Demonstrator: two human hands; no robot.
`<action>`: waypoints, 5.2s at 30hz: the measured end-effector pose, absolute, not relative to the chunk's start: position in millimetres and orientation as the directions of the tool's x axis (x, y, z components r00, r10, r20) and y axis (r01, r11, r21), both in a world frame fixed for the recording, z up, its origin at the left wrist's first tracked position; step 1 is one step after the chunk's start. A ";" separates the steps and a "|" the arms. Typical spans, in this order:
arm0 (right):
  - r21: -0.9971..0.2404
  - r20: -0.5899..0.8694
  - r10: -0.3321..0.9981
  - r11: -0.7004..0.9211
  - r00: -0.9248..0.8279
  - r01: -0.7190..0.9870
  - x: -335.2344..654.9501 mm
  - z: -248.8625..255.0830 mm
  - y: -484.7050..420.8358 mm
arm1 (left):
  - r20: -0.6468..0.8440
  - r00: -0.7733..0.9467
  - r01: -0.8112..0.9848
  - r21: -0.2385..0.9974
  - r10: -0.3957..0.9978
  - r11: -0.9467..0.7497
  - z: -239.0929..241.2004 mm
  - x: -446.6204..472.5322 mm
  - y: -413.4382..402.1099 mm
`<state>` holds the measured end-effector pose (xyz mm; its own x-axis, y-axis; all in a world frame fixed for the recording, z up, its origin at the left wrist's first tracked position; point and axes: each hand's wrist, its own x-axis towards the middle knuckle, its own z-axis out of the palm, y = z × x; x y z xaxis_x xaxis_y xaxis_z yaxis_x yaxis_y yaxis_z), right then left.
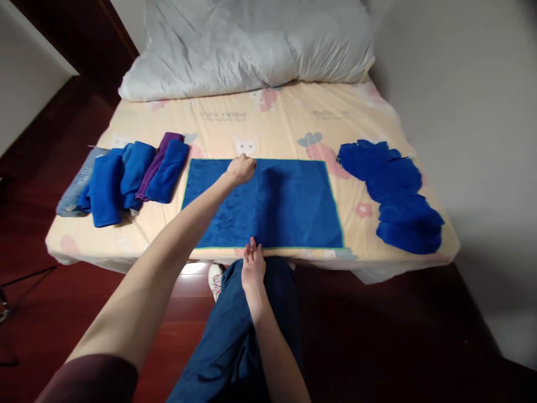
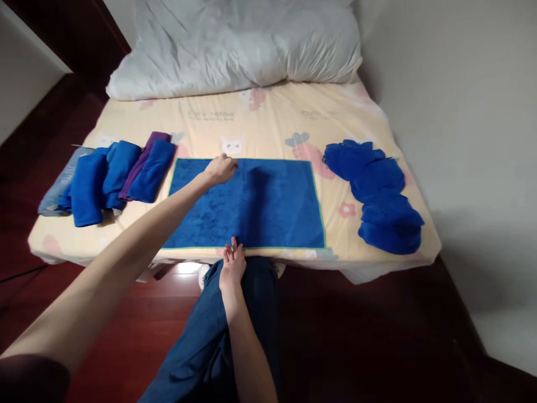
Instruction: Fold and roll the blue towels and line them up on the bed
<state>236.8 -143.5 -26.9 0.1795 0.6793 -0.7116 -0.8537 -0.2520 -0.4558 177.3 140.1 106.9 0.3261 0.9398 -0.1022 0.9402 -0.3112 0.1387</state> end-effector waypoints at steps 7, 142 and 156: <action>-0.361 -0.789 0.592 -0.236 0.161 -0.902 238.0 -32.9 -148.9 | -0.218 0.269 0.961 0.127 0.938 -0.247 43.4 201.2 228.0; -0.945 -0.249 0.881 -0.313 0.403 0.100 423.9 7.6 -94.7 | -0.185 -0.302 0.347 0.892 0.935 0.288 12.0 -22.2 -105.1; -0.919 -0.348 0.889 -0.385 0.297 0.078 443.0 -4.3 -116.6 | -0.231 -0.230 0.404 0.861 0.945 0.309 12.5 -37.3 -113.5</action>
<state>443.0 -116.6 -4.3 0.2974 0.8893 -0.3475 0.0777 -0.3854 -0.9195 -37.3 -113.5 12.5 -0.2301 0.9454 -0.2308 0.4039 0.3086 0.8612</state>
